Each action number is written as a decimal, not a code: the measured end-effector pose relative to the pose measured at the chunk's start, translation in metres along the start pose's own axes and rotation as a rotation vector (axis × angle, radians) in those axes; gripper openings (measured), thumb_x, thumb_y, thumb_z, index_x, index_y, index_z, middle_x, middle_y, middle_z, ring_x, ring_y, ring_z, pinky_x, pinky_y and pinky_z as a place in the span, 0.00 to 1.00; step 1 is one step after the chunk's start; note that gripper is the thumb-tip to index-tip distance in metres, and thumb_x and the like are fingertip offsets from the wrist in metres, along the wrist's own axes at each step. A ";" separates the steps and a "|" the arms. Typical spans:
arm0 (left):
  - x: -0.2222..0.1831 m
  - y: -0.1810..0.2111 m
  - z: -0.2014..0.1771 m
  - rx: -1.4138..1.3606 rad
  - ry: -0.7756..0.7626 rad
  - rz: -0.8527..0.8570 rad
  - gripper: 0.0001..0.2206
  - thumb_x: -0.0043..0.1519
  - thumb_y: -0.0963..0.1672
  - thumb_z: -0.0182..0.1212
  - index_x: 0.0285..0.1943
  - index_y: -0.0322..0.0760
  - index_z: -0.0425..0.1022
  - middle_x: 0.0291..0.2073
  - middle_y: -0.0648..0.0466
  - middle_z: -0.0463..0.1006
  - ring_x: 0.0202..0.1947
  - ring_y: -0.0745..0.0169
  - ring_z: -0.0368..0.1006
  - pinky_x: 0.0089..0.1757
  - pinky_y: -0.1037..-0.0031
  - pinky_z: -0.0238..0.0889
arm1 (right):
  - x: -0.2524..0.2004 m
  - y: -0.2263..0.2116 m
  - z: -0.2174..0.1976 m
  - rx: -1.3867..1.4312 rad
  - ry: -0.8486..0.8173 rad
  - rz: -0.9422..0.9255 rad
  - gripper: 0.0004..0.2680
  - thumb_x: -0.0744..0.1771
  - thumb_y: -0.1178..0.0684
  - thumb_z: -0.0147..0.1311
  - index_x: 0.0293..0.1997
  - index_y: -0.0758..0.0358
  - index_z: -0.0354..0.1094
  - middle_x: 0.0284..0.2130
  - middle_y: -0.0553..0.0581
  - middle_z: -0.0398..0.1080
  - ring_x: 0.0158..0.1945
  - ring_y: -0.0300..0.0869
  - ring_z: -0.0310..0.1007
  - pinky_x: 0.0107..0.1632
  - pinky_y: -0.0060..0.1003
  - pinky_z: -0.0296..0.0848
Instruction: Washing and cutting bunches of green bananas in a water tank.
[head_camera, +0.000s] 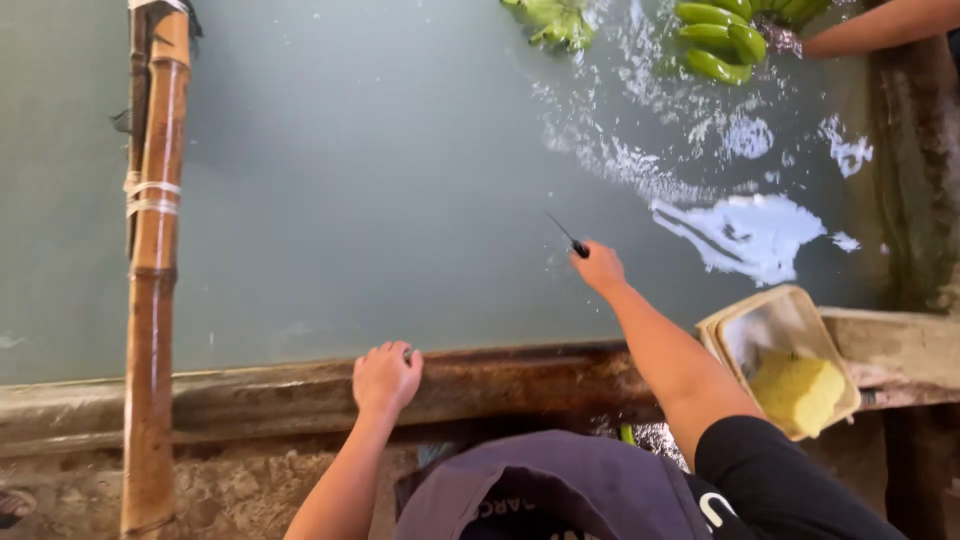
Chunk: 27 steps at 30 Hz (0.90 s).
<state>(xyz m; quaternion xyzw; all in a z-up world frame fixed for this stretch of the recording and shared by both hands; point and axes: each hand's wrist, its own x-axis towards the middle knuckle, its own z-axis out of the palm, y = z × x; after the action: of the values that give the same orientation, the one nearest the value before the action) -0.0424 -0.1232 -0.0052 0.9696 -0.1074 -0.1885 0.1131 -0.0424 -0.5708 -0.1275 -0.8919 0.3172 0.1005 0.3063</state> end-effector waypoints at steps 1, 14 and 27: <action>0.000 0.004 -0.001 0.001 -0.003 -0.006 0.15 0.61 0.53 0.53 0.47 0.46 0.81 0.45 0.55 0.81 0.50 0.52 0.72 0.53 0.60 0.59 | 0.024 -0.004 -0.008 0.000 -0.007 -0.002 0.14 0.64 0.40 0.58 0.47 0.56 0.74 0.41 0.63 0.77 0.48 0.60 0.75 0.49 0.52 0.73; 0.009 0.004 0.005 0.038 0.035 -0.100 0.09 0.57 0.49 0.59 0.40 0.47 0.81 0.38 0.58 0.81 0.46 0.57 0.73 0.50 0.64 0.62 | 0.289 -0.152 -0.083 -0.427 0.169 -0.458 0.13 0.64 0.51 0.62 0.53 0.39 0.77 0.76 0.52 0.41 0.76 0.58 0.39 0.68 0.63 0.50; 0.010 0.004 0.003 0.016 0.051 -0.068 0.10 0.57 0.49 0.59 0.40 0.45 0.81 0.38 0.58 0.80 0.46 0.56 0.73 0.50 0.64 0.62 | 0.286 -0.153 -0.024 -0.559 0.183 -0.458 0.09 0.67 0.57 0.52 0.47 0.58 0.78 0.77 0.60 0.45 0.79 0.57 0.40 0.73 0.59 0.46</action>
<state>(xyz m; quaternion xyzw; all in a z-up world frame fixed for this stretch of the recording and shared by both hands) -0.0354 -0.1297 -0.0106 0.9781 -0.0731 -0.1666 0.1014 0.2755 -0.6367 -0.1414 -0.9942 0.0959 0.0318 0.0357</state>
